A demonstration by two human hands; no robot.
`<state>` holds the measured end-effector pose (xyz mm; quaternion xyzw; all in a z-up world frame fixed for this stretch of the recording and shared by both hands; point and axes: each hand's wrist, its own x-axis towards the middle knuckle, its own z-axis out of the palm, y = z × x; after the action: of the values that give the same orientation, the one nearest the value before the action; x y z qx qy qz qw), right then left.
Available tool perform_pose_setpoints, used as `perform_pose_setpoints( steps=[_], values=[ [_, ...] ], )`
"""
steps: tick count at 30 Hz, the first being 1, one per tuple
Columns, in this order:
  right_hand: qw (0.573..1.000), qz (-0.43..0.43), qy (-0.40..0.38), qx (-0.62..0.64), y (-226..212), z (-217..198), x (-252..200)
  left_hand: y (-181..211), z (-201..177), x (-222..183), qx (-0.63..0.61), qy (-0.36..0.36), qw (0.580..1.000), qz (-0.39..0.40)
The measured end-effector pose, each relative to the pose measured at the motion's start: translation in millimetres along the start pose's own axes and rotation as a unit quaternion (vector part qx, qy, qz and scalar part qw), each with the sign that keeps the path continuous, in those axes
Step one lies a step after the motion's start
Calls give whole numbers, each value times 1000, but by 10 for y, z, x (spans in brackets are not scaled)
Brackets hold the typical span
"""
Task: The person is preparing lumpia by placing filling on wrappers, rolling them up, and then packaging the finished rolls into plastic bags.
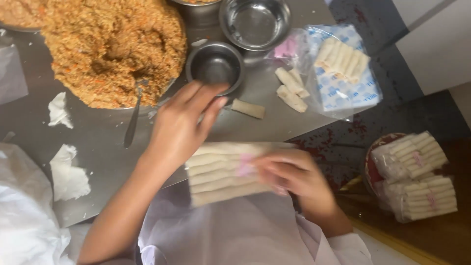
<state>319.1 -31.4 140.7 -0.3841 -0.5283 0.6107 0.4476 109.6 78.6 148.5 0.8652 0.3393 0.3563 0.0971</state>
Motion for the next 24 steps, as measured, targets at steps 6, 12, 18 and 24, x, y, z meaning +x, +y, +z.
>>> perform_pose_setpoints(
  steps=[6,12,18,24],
  values=[
    [877,-94,382,-275,360,-1066,-1763,294,1361,620,-70,-116,978,161],
    [786,-202,563,-155,72,-1003,-1771,325,2758,743,175,-58,945,270],
    [759,-238,596,-111,63,-1428,-1433,449,2476,1195,17,-88,975,205],
    [789,-248,561,-45,172,-1760,-597,257,2416,1944,-293,95,951,12]
  ],
)
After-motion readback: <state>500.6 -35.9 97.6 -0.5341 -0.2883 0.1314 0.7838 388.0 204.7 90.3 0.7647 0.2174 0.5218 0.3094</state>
